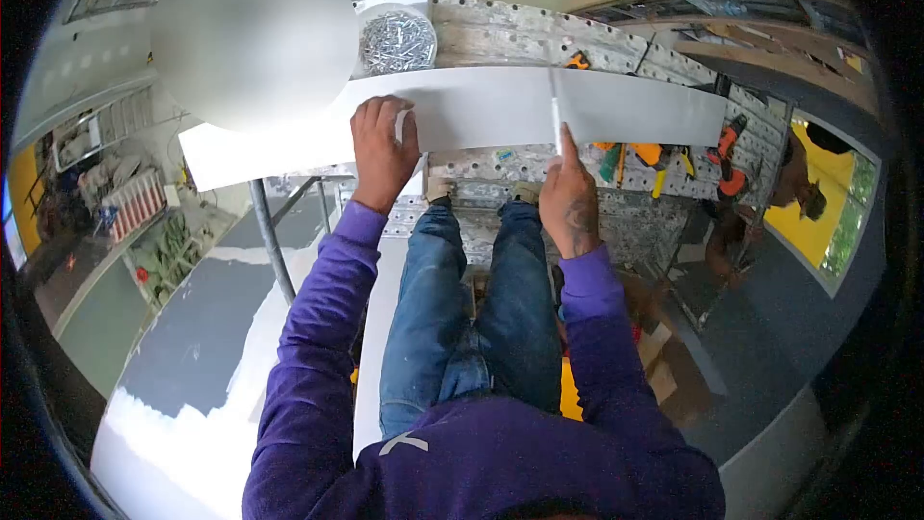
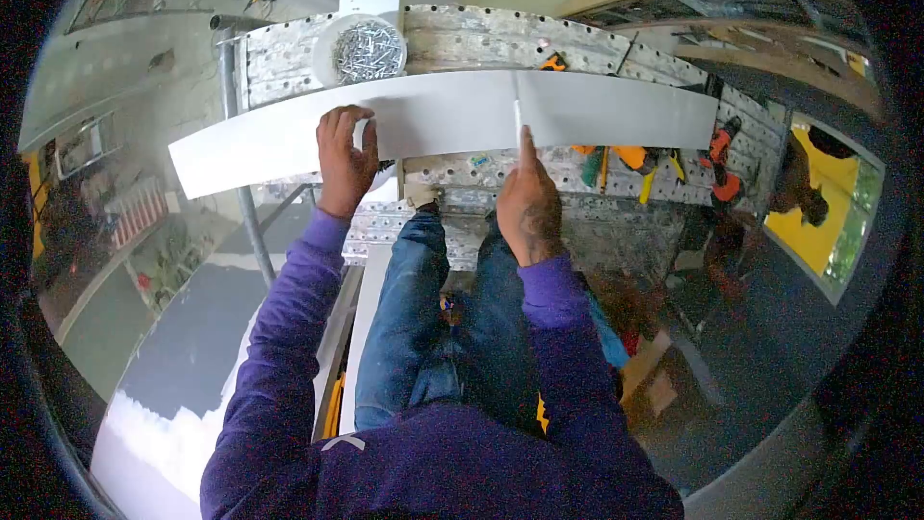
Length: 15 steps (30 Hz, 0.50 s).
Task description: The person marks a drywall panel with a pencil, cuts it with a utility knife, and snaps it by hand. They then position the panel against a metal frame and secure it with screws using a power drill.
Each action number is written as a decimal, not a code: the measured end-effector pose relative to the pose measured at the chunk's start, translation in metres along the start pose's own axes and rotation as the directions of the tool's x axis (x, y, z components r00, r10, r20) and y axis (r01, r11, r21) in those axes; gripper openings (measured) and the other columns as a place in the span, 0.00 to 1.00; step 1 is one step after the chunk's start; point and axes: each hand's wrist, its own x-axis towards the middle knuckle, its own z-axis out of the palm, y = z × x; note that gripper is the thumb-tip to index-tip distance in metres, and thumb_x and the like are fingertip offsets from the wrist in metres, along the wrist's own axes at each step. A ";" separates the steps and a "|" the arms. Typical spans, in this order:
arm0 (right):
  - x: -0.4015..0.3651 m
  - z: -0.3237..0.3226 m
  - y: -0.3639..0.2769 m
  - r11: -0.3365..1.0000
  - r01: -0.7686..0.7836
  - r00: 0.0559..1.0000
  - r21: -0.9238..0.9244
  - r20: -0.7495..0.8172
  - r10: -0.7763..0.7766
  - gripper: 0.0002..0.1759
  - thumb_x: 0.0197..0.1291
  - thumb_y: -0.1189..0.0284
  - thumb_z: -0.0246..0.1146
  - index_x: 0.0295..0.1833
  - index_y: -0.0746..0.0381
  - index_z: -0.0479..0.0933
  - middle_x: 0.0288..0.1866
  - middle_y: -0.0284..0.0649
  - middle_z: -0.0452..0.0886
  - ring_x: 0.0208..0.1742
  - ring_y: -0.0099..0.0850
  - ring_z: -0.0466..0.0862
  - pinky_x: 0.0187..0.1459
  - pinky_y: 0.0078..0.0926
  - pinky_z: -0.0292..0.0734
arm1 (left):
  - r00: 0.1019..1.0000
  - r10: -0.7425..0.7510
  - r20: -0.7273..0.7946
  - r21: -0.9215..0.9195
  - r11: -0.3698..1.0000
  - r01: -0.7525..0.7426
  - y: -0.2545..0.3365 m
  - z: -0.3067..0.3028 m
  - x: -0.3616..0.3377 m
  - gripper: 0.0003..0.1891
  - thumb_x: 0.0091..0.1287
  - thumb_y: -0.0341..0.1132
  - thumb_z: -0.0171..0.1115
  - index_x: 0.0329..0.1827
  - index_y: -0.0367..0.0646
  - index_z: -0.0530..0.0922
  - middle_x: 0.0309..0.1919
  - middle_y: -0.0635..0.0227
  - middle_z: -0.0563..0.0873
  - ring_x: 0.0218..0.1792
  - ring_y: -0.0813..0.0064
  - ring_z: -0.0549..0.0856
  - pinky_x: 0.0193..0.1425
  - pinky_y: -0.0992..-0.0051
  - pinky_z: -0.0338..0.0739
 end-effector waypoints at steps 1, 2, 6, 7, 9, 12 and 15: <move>-0.004 -0.002 -0.008 1.000 -0.022 0.998 0.008 0.050 0.022 0.34 0.68 0.79 0.53 0.79 0.64 0.56 0.52 0.59 0.82 0.48 0.55 0.84 0.48 0.46 0.81 | 0.999 0.042 -0.004 0.006 0.999 -0.042 0.001 0.002 0.008 0.13 0.59 0.24 0.66 0.46 0.44 0.78 0.45 0.59 0.82 0.51 0.54 0.79 0.58 0.58 0.70; -0.007 0.000 -0.012 1.000 0.001 0.999 0.013 0.055 -0.002 0.34 0.68 0.79 0.53 0.79 0.64 0.56 0.52 0.60 0.82 0.48 0.55 0.84 0.48 0.46 0.81 | 0.994 0.090 0.070 -0.012 0.996 -0.089 0.002 0.007 0.017 0.18 0.59 0.28 0.69 0.54 0.45 0.78 0.48 0.60 0.82 0.53 0.54 0.79 0.61 0.57 0.69; -0.018 0.013 -0.022 0.998 0.060 0.998 -0.011 0.028 -0.060 0.35 0.64 0.79 0.54 0.78 0.64 0.58 0.47 0.59 0.82 0.45 0.55 0.84 0.47 0.47 0.81 | 0.909 0.265 0.322 0.098 0.945 -0.311 0.022 0.034 0.054 0.37 0.54 0.41 0.76 0.68 0.46 0.70 0.56 0.58 0.80 0.58 0.53 0.79 0.67 0.55 0.68; -0.019 0.014 -0.022 0.997 0.055 0.998 -0.053 0.042 -0.053 0.35 0.63 0.79 0.55 0.78 0.64 0.58 0.46 0.59 0.83 0.44 0.55 0.85 0.47 0.47 0.81 | 0.878 0.290 0.382 0.115 0.927 -0.356 0.025 0.043 0.059 0.42 0.52 0.43 0.78 0.70 0.46 0.68 0.57 0.57 0.80 0.59 0.52 0.78 0.67 0.54 0.68; -0.017 0.019 -0.020 0.994 0.073 0.997 -0.078 0.033 -0.070 0.36 0.62 0.77 0.55 0.78 0.64 0.59 0.43 0.57 0.83 0.43 0.54 0.85 0.46 0.47 0.81 | 0.816 0.153 0.557 0.202 0.928 -0.312 0.030 0.055 0.067 0.47 0.48 0.46 0.80 0.71 0.45 0.67 0.58 0.54 0.79 0.60 0.52 0.78 0.66 0.53 0.70; -0.016 0.015 -0.021 0.997 0.041 0.996 -0.062 0.080 -0.036 0.37 0.61 0.78 0.56 0.78 0.64 0.59 0.44 0.57 0.83 0.44 0.54 0.85 0.46 0.47 0.82 | 0.742 0.026 0.670 0.253 0.932 -0.261 0.029 0.067 0.077 0.51 0.44 0.50 0.83 0.71 0.42 0.66 0.59 0.52 0.78 0.62 0.51 0.78 0.63 0.51 0.72; -0.020 0.005 -0.020 0.998 0.031 0.994 -0.049 0.110 -0.025 0.37 0.61 0.77 0.56 0.78 0.66 0.58 0.45 0.58 0.83 0.45 0.54 0.85 0.46 0.47 0.82 | 0.723 -0.004 0.691 0.242 0.944 -0.226 0.031 0.068 0.081 0.51 0.43 0.50 0.83 0.71 0.42 0.66 0.59 0.51 0.78 0.63 0.50 0.77 0.64 0.51 0.71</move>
